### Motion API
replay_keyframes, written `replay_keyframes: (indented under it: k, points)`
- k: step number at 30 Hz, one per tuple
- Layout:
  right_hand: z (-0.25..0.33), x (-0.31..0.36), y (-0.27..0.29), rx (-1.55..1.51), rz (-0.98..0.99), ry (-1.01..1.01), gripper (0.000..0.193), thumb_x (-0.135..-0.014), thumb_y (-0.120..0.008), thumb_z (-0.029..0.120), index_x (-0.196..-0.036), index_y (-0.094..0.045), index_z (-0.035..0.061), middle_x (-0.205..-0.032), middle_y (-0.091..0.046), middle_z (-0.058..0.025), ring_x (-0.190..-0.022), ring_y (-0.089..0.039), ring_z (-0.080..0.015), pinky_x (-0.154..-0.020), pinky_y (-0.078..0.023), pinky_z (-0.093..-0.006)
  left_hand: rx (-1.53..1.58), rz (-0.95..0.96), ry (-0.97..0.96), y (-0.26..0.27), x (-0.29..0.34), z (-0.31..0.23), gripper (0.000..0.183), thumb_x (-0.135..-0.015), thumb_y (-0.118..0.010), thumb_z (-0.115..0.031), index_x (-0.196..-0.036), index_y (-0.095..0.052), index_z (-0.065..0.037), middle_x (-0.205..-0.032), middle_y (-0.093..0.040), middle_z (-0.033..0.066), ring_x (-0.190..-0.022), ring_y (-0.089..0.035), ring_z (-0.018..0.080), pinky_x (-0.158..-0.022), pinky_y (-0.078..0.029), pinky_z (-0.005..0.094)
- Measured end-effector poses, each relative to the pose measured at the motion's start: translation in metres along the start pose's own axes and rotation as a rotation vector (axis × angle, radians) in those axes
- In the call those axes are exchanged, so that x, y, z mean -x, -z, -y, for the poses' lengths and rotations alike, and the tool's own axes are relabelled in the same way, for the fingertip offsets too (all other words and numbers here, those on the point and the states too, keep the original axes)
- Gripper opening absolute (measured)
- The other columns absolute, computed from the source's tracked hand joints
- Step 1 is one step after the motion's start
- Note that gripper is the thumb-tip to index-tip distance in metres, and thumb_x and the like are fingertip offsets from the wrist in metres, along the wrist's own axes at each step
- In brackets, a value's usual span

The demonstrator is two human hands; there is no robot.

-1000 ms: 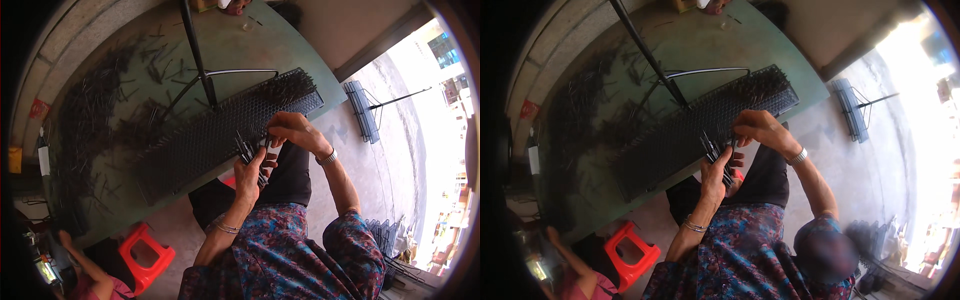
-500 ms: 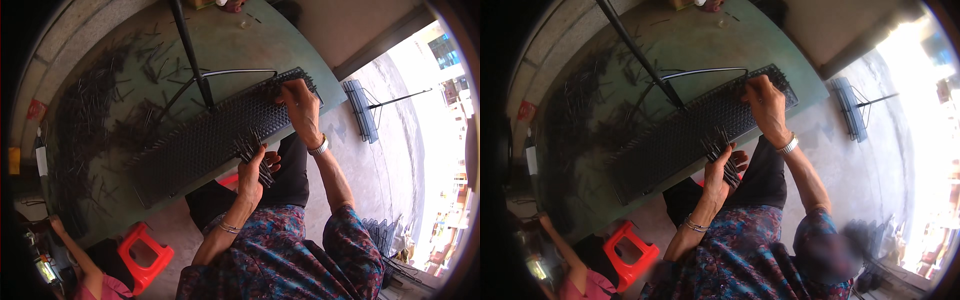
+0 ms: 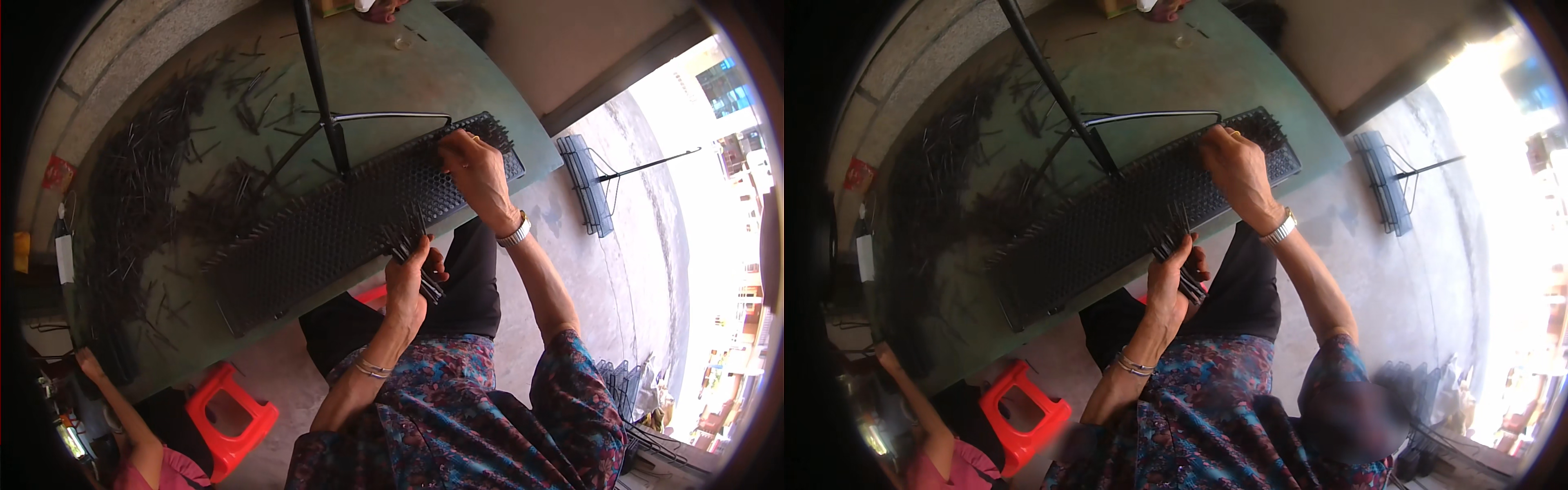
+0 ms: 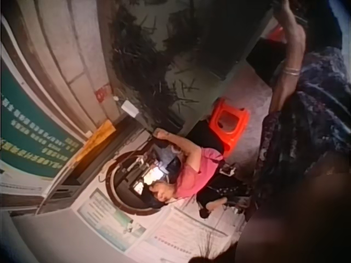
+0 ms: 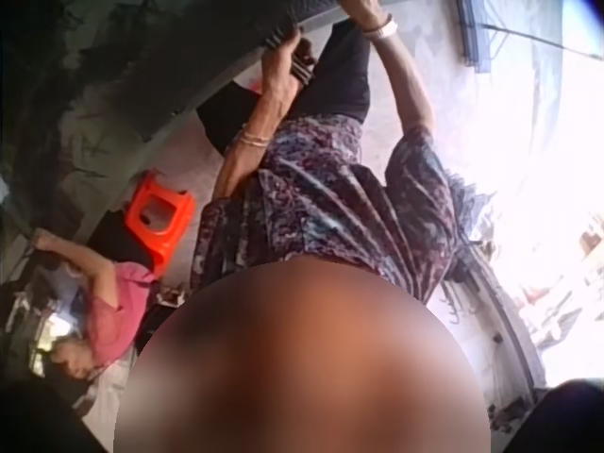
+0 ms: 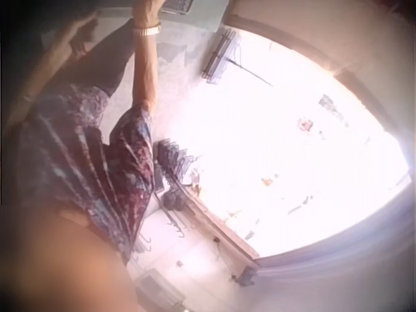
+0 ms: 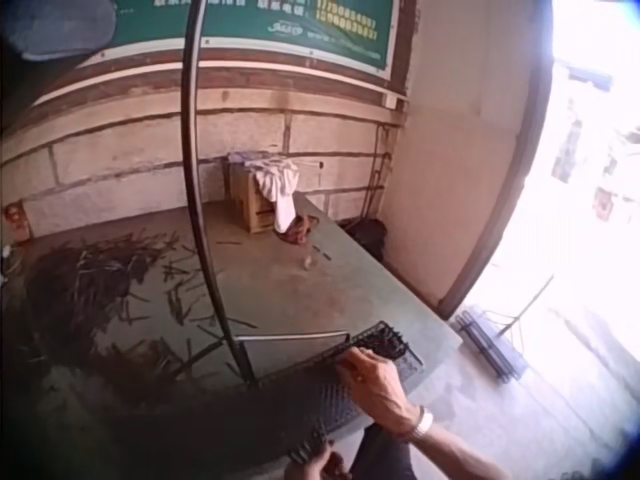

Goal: The recorder is manually picking up small metal pins from a pile and inserting them into individual slots on a metal grid tray.

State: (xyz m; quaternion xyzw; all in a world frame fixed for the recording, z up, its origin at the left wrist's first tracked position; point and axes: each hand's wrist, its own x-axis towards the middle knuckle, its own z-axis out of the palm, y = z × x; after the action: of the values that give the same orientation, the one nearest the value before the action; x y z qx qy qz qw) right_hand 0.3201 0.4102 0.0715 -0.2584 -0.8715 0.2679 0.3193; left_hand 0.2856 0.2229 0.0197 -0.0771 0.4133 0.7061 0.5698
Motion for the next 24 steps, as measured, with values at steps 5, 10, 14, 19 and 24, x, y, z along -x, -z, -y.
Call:
replay_keyframes:
  k: [5, 10, 14, 19, 24]
  points:
    - [0.007, 0.001, -0.002, 0.288, -0.089, 0.026, 0.013, -0.086, -0.067, 0.016, -0.098, -0.067, 0.0113, -0.092, -0.058, -0.0081, -0.075, -0.061, -0.0255, -0.066, -0.049, -0.0359, -0.002, 0.032, -0.014, -0.006, 0.005, -0.006, 0.021, -0.092, -0.067, -0.022, -0.103, -0.063, -0.004, -0.076, -0.063, 0.0051, -0.06, -0.057, 0.012, -0.052, -0.047, 0.0266]
    - [0.003, -0.006, 0.001, 0.263, -0.049, 0.047, 0.013, -0.086, -0.066, 0.015, -0.098, -0.068, 0.0114, -0.09, -0.059, -0.0075, -0.076, -0.062, -0.0235, -0.066, -0.049, -0.0354, 0.004, 0.029, 0.009, -0.013, 0.008, -0.009, 0.021, -0.09, -0.069, -0.022, -0.103, -0.064, -0.006, -0.073, -0.062, 0.0038, -0.059, -0.057, 0.0113, -0.051, -0.045, 0.0248]
    - [0.004, -0.003, 0.007, 0.274, 0.07, 0.087, 0.013, -0.086, -0.067, 0.016, -0.097, -0.069, 0.0119, -0.089, -0.06, -0.0064, -0.076, -0.062, -0.022, -0.065, -0.049, -0.0355, 0.004, 0.031, -0.035, -0.01, 0.006, -0.009, 0.022, -0.09, -0.069, -0.021, -0.103, -0.063, -0.004, -0.075, -0.062, 0.0048, -0.058, -0.056, 0.0114, -0.05, -0.045, 0.025]
    - [0.004, 0.005, 0.003, 0.3, -0.052, 0.077, 0.014, -0.086, -0.066, 0.017, -0.099, -0.07, 0.0135, -0.089, -0.061, -0.0057, -0.077, -0.062, -0.0237, -0.065, -0.049, -0.0357, 0.043, 0.05, -0.042, -0.01, 0.008, -0.008, 0.023, -0.091, -0.068, -0.02, -0.104, -0.062, -0.002, -0.076, -0.06, 0.0049, -0.059, -0.054, 0.0114, -0.051, -0.043, 0.025]
    - [0.0, 0.012, 0.002, 0.443, -0.105, 0.033, 0.017, -0.087, -0.065, 0.018, -0.103, -0.072, 0.0144, -0.091, -0.061, -0.0073, -0.081, -0.062, -0.0271, -0.067, -0.049, -0.0367, 0.063, 0.059, -0.022, -0.014, 0.011, -0.012, 0.024, -0.091, -0.068, -0.02, -0.105, -0.062, -0.002, -0.076, -0.06, 0.0046, -0.06, -0.053, 0.0111, -0.051, -0.043, 0.0244]
